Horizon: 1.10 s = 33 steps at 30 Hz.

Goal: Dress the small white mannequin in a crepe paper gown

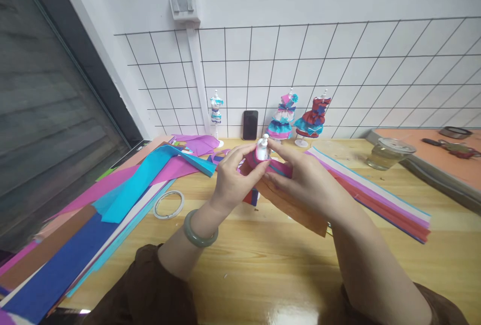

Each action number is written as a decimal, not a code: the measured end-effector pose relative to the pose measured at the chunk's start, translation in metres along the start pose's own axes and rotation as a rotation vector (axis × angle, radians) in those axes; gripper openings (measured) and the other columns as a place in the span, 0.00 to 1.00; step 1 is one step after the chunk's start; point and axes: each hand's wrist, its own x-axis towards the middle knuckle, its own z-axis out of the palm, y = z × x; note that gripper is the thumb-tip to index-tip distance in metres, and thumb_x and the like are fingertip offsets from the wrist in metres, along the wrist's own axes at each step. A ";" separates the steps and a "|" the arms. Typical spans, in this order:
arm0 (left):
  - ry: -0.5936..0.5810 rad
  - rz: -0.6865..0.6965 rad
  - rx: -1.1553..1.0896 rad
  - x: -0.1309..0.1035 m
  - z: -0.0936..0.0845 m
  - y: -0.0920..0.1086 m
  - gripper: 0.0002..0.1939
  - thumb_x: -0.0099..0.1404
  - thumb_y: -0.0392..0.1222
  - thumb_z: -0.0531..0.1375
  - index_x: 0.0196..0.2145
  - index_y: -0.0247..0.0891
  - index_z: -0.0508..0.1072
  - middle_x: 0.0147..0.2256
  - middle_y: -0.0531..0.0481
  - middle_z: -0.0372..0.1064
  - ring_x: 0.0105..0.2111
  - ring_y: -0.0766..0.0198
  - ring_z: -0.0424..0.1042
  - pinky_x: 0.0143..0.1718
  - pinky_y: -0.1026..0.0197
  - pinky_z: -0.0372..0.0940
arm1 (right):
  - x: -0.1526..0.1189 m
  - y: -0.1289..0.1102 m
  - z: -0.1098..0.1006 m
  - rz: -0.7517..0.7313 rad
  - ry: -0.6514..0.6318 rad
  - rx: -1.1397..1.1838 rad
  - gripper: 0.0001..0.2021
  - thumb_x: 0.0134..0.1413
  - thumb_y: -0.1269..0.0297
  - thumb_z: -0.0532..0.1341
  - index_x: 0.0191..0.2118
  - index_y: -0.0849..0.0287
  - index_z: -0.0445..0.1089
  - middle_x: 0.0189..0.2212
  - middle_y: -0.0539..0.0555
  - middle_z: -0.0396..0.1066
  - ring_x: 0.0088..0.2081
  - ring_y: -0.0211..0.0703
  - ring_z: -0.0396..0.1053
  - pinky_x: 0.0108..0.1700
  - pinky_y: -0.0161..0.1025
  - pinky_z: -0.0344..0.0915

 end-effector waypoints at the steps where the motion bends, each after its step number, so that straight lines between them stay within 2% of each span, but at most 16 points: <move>1: -0.006 -0.004 -0.015 0.000 0.000 0.000 0.16 0.59 0.39 0.63 0.46 0.37 0.71 0.44 0.44 0.72 0.45 0.59 0.72 0.50 0.53 0.68 | 0.000 -0.001 -0.001 0.000 -0.007 0.021 0.24 0.51 0.70 0.59 0.56 0.51 0.63 0.45 0.53 0.74 0.41 0.48 0.72 0.35 0.37 0.66; 4: -0.031 -0.025 -0.072 0.001 -0.001 -0.001 0.16 0.60 0.37 0.62 0.47 0.36 0.71 0.44 0.43 0.72 0.45 0.59 0.73 0.49 0.54 0.68 | 0.000 -0.002 -0.004 0.027 -0.016 0.032 0.23 0.53 0.67 0.59 0.56 0.50 0.64 0.43 0.52 0.74 0.37 0.46 0.72 0.33 0.36 0.65; 7: -0.048 -0.060 -0.136 0.001 -0.001 -0.002 0.17 0.60 0.37 0.61 0.47 0.36 0.70 0.45 0.42 0.72 0.46 0.58 0.72 0.49 0.55 0.68 | -0.001 0.000 -0.009 0.079 -0.046 -0.013 0.25 0.53 0.64 0.61 0.58 0.50 0.63 0.34 0.50 0.75 0.30 0.43 0.71 0.28 0.35 0.63; 13: -0.057 -0.162 -0.321 0.003 0.000 -0.004 0.16 0.59 0.38 0.62 0.46 0.35 0.70 0.45 0.43 0.73 0.45 0.59 0.73 0.48 0.57 0.69 | -0.004 0.005 -0.019 0.160 -0.082 -0.024 0.28 0.54 0.50 0.60 0.59 0.55 0.63 0.23 0.50 0.71 0.21 0.39 0.64 0.21 0.34 0.56; 17: -0.056 -0.186 -0.370 0.005 -0.001 -0.005 0.15 0.59 0.38 0.62 0.45 0.36 0.71 0.44 0.44 0.74 0.44 0.59 0.74 0.48 0.57 0.69 | -0.003 0.005 -0.026 0.136 -0.058 -0.016 0.21 0.57 0.48 0.56 0.49 0.55 0.73 0.27 0.53 0.74 0.25 0.40 0.67 0.23 0.34 0.58; 19: -0.063 -0.198 -0.377 0.006 -0.002 -0.006 0.15 0.59 0.38 0.62 0.45 0.36 0.71 0.45 0.44 0.73 0.45 0.59 0.73 0.49 0.57 0.68 | -0.003 0.006 -0.028 0.142 -0.109 0.020 0.19 0.58 0.48 0.55 0.42 0.56 0.76 0.30 0.54 0.75 0.27 0.40 0.69 0.24 0.34 0.59; 22: -0.069 -0.208 -0.371 0.007 -0.004 -0.008 0.15 0.59 0.39 0.62 0.45 0.35 0.71 0.44 0.43 0.73 0.45 0.59 0.73 0.48 0.56 0.68 | -0.005 0.010 -0.031 0.218 -0.243 0.060 0.20 0.58 0.47 0.55 0.34 0.57 0.75 0.25 0.52 0.73 0.23 0.37 0.65 0.20 0.33 0.55; 24: -0.074 -0.207 -0.378 0.007 -0.005 -0.010 0.15 0.59 0.39 0.62 0.45 0.35 0.71 0.44 0.43 0.73 0.45 0.59 0.73 0.48 0.57 0.68 | -0.007 0.013 -0.033 0.263 -0.275 0.069 0.20 0.56 0.46 0.56 0.29 0.58 0.73 0.21 0.50 0.69 0.20 0.35 0.62 0.18 0.32 0.51; 28: -0.102 -0.197 -0.411 0.008 -0.008 -0.014 0.16 0.59 0.39 0.62 0.46 0.35 0.70 0.45 0.43 0.73 0.45 0.59 0.73 0.49 0.56 0.67 | -0.010 0.015 -0.036 0.317 -0.197 0.118 0.19 0.54 0.48 0.58 0.26 0.60 0.70 0.16 0.47 0.63 0.17 0.31 0.55 0.17 0.32 0.49; 31: -0.127 -0.179 -0.414 0.009 -0.010 -0.018 0.17 0.59 0.40 0.63 0.46 0.35 0.71 0.45 0.43 0.73 0.46 0.58 0.72 0.49 0.55 0.67 | -0.009 0.016 -0.036 0.282 -0.051 0.035 0.17 0.54 0.50 0.60 0.27 0.59 0.71 0.15 0.46 0.60 0.16 0.31 0.53 0.18 0.33 0.48; 33: -0.142 -0.164 -0.423 0.009 -0.011 -0.019 0.17 0.59 0.39 0.63 0.46 0.36 0.71 0.45 0.43 0.73 0.46 0.58 0.72 0.49 0.55 0.67 | -0.008 0.017 -0.035 0.223 0.048 -0.038 0.16 0.53 0.51 0.61 0.27 0.59 0.73 0.16 0.47 0.62 0.18 0.33 0.55 0.20 0.33 0.50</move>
